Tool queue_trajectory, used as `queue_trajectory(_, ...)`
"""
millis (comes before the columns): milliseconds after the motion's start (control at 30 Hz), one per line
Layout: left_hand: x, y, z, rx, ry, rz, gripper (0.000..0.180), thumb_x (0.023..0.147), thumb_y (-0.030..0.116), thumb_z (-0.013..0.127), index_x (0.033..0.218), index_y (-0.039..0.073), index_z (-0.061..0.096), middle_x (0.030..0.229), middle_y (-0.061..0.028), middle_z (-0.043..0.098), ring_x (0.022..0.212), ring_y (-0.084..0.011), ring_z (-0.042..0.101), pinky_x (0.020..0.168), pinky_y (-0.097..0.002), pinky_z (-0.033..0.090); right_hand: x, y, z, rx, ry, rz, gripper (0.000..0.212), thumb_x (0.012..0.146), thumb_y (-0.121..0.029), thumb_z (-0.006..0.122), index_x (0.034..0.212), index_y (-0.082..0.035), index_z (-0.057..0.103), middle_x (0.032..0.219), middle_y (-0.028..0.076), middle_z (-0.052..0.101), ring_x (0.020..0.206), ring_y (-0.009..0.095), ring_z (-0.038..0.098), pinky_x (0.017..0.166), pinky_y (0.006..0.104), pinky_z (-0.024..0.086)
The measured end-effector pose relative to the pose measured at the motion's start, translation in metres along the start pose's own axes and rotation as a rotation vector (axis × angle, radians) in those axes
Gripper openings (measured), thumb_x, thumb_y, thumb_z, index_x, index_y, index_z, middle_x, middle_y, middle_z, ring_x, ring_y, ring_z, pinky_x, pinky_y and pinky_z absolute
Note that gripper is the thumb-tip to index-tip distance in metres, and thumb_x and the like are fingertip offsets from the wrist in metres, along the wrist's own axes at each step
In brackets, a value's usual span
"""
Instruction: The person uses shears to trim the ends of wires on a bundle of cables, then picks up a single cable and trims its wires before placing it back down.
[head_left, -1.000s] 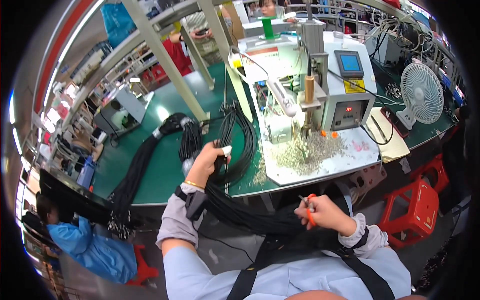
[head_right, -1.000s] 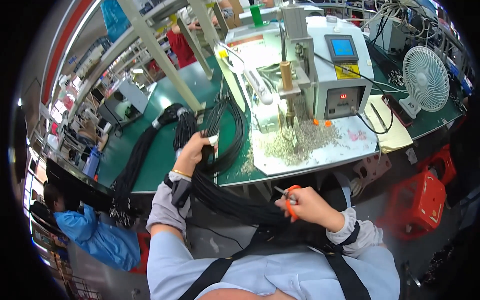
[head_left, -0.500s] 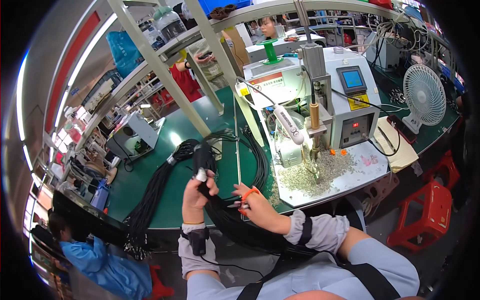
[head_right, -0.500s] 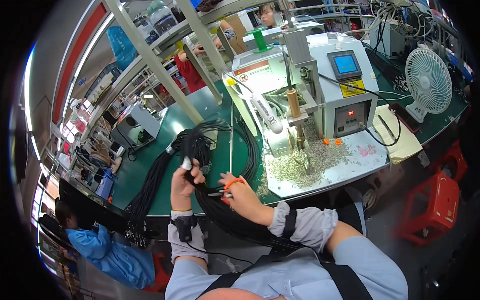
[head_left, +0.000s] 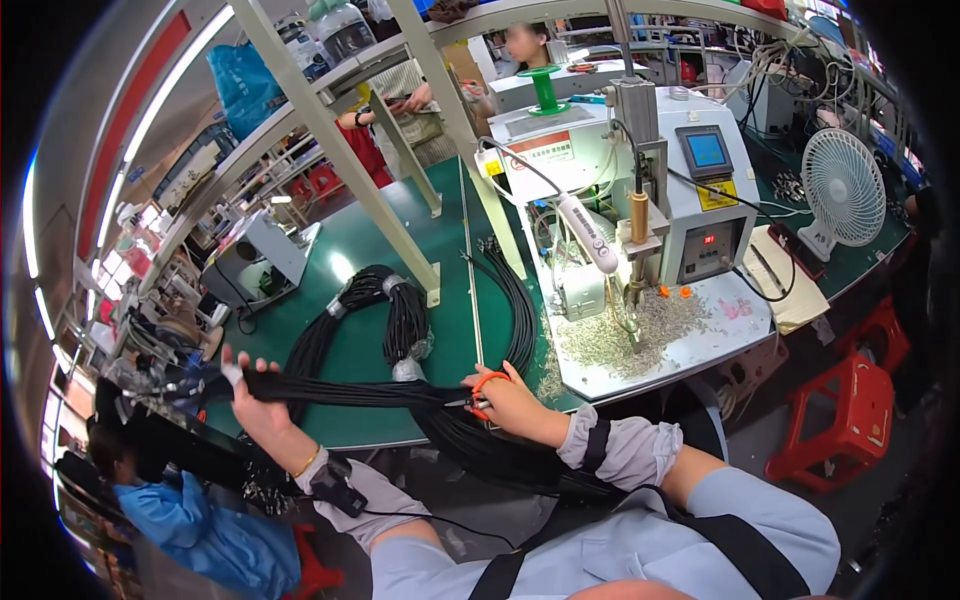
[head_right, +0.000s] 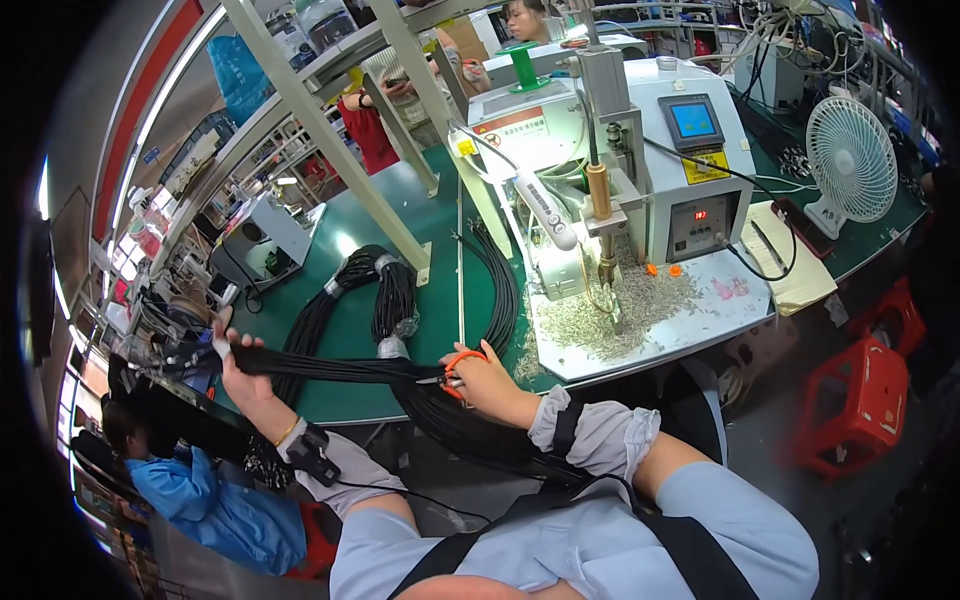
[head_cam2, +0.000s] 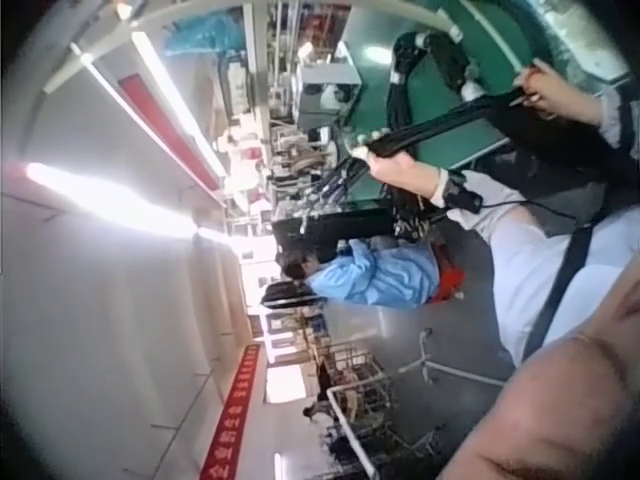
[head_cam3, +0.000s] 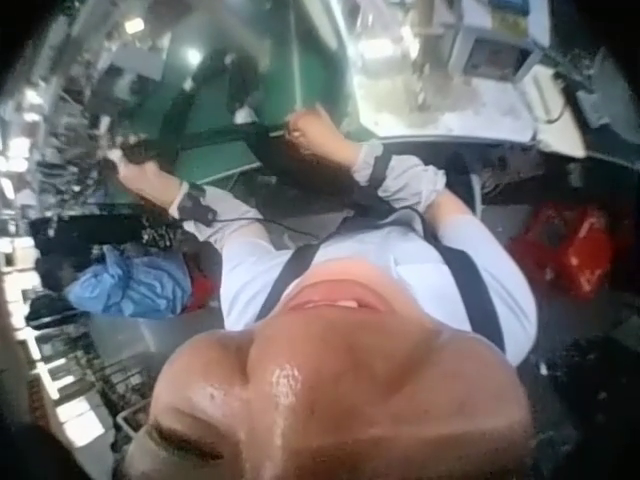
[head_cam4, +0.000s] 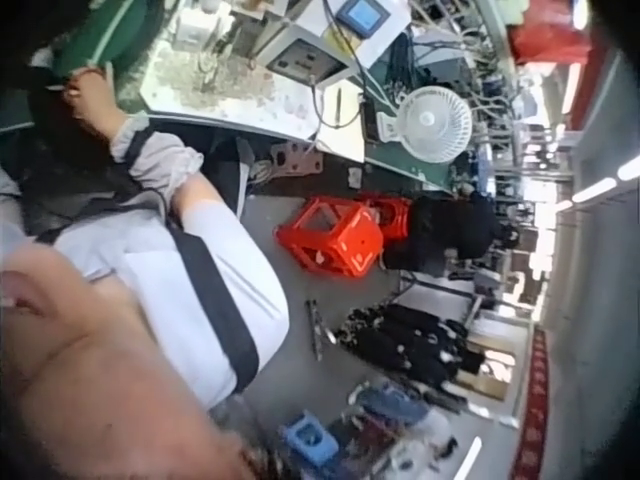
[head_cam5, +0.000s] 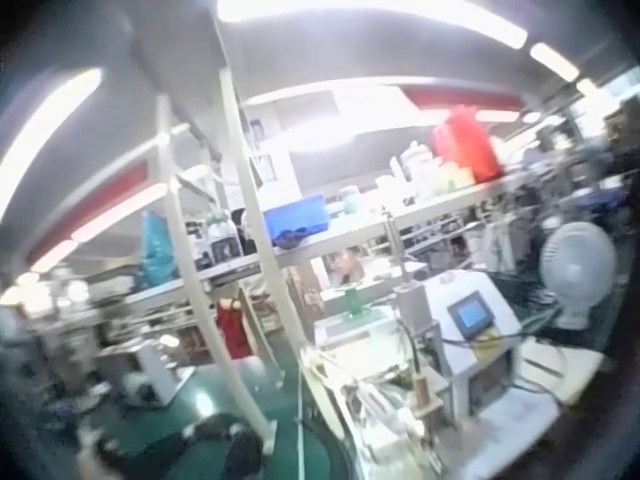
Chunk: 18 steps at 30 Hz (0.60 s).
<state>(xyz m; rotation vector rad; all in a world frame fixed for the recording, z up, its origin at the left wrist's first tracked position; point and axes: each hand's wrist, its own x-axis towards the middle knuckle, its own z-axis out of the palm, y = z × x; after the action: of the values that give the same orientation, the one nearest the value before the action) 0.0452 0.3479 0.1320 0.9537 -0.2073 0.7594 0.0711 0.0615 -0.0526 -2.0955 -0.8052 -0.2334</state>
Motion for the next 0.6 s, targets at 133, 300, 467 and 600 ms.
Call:
queue_trajectory(133, -0.037, -0.014, -0.056, -0.013, 0.129, -0.189, 0.034, 0.089, 0.024, 0.046, 0.119, 0.01, 0.043, 0.084, -0.0002, 0.052, 0.064, -0.0116, 0.05, 0.059, -0.0294, 0.047, 0.006, -0.047, -0.031, 0.33, 0.075, 0.027, 0.028, 0.077, -0.019, 0.059, 0.101, -0.005, 0.055, 0.091, 0.011, 0.059, 0.101, 0.027, 0.052, 0.087, 0.0418, 0.034)
queue_trajectory(300, -0.137, -0.056, 0.02, -0.132, -0.026, -0.586, 0.033, 0.086, 0.019, 0.053, 0.115, 0.006, 0.045, 0.084, -0.0034, 0.054, 0.065, -0.0152, 0.056, 0.057, -0.0301, 0.049, -0.005, -0.098, -0.044, 0.613, -0.189, 0.049, 0.03, 0.078, -0.026, 0.062, 0.093, -0.001, 0.055, 0.079, 0.013, 0.06, 0.071, 0.027, 0.059, 0.061, 0.0314, 0.044)
queue_trajectory(467, -0.13, -0.043, 0.047, 0.077, 0.012, -0.444, 0.036, 0.083, 0.014, 0.056, 0.115, 0.003, 0.043, 0.088, -0.0062, 0.056, 0.068, -0.0185, 0.058, 0.063, -0.0327, 0.05, -0.04, -0.083, -0.019, 0.238, -0.052, -0.316, 0.03, 0.078, -0.026, 0.063, 0.084, 0.001, 0.052, 0.066, 0.014, 0.055, 0.06, 0.028, 0.053, 0.054, 0.0313, 0.041)
queue_trajectory(600, -0.13, -0.027, 0.049, 0.145, -0.079, -0.297, 0.038, 0.082, 0.01, 0.056, 0.116, 0.002, 0.04, 0.088, -0.0084, 0.057, 0.075, -0.0208, 0.06, 0.068, -0.0335, 0.05, -0.049, -0.096, -0.03, 0.406, -0.16, -0.136, 0.029, 0.077, -0.024, 0.064, 0.083, 0.002, 0.053, 0.066, 0.015, 0.054, 0.059, 0.028, 0.052, 0.054, 0.0311, 0.041)
